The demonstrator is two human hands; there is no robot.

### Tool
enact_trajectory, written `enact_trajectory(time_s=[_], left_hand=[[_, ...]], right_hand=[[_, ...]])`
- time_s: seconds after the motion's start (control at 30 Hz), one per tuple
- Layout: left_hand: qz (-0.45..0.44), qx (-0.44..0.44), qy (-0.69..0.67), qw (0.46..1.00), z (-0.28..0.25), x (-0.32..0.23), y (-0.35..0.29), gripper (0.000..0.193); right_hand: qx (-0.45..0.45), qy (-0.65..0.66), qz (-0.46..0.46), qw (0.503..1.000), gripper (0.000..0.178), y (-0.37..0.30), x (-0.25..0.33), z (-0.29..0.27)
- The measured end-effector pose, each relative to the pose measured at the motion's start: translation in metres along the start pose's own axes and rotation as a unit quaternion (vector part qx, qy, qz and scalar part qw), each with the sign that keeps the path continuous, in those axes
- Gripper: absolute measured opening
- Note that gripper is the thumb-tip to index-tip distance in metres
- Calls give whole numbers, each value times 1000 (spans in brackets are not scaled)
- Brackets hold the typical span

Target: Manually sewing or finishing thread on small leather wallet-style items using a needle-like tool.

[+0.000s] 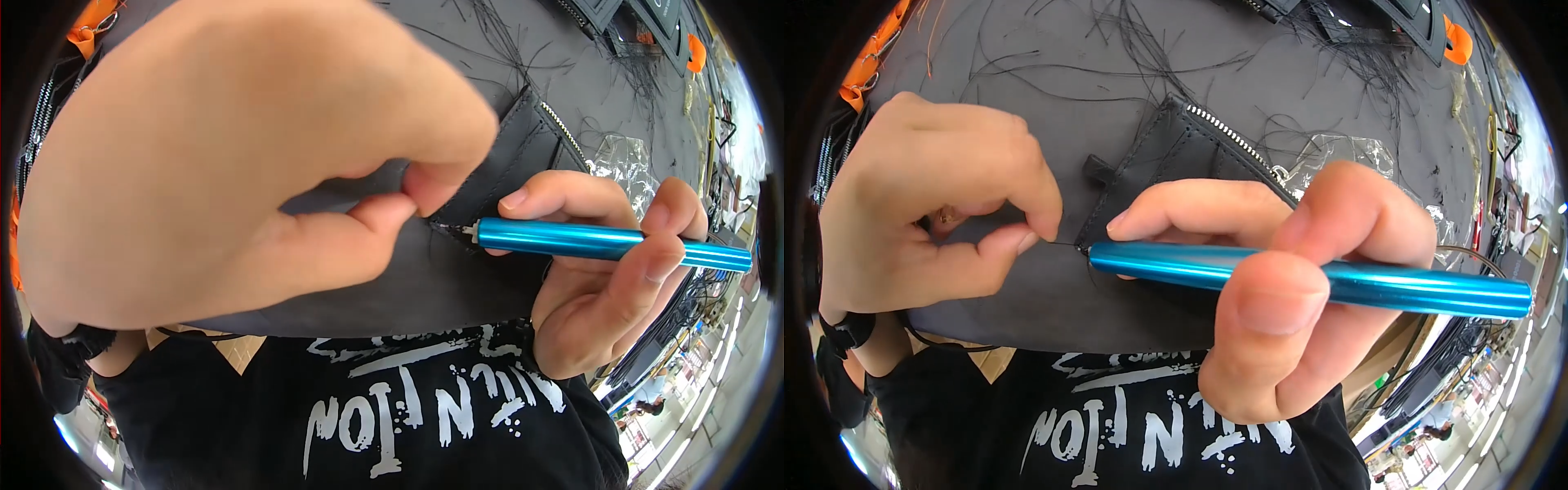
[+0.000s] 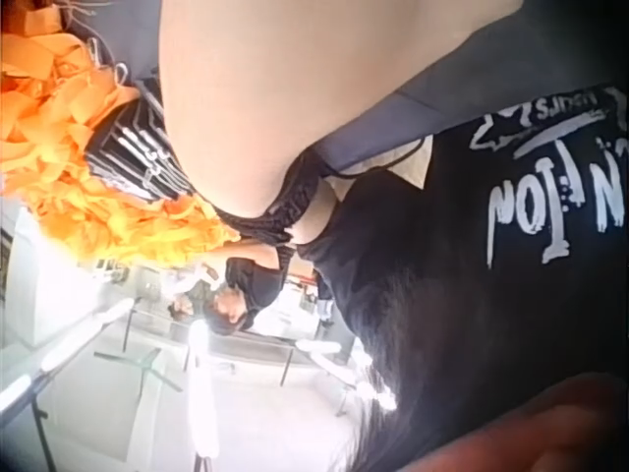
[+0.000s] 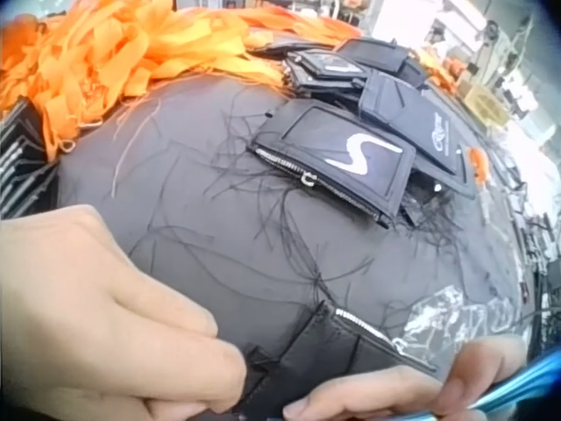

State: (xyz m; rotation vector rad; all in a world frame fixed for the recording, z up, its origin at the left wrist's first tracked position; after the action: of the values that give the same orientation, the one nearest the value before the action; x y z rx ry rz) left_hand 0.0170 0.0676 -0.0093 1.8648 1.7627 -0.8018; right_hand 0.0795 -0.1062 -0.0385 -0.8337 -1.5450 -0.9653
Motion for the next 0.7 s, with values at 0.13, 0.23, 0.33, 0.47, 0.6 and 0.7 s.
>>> enact_trajectory(time_s=[0.13,0.23,0.33,0.47,0.6,0.7], left_hand=[[37,-65,-45,996,1,2,-3,19],[27,-54,-49,997,-1,1,-5,20],[32,-13,-50,998,-1,5,-1,21],[18,42,-54,998,-8,2,-1,23],[33,46,-52,997,-8,4,2,23],[43,58,-66,995,-9,5,7,22]], right_hand=[[41,-47,-22,998,39,-1,1,-3],[60,-73,-12,995,41,-2,5,-3],[30,-81,3,996,42,-5,3,3],[-2,-54,12,998,42,-7,5,7],[15,-73,-8,997,40,-2,1,5],[38,-93,-36,994,40,4,-2,-1]])
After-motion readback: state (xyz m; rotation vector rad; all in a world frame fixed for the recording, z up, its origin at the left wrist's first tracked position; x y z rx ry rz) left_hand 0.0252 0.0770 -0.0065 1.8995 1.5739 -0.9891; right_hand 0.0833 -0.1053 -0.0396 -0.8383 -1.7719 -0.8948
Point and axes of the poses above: each hand's wrist, its own y-axis towards the middle knuckle, its own z-axis out of the palm, x = y × z, the point moved 2 cm from there along y, towards the middle knuckle, and after that the axes turned 13 degrees about -x, right-handed, at the moved point
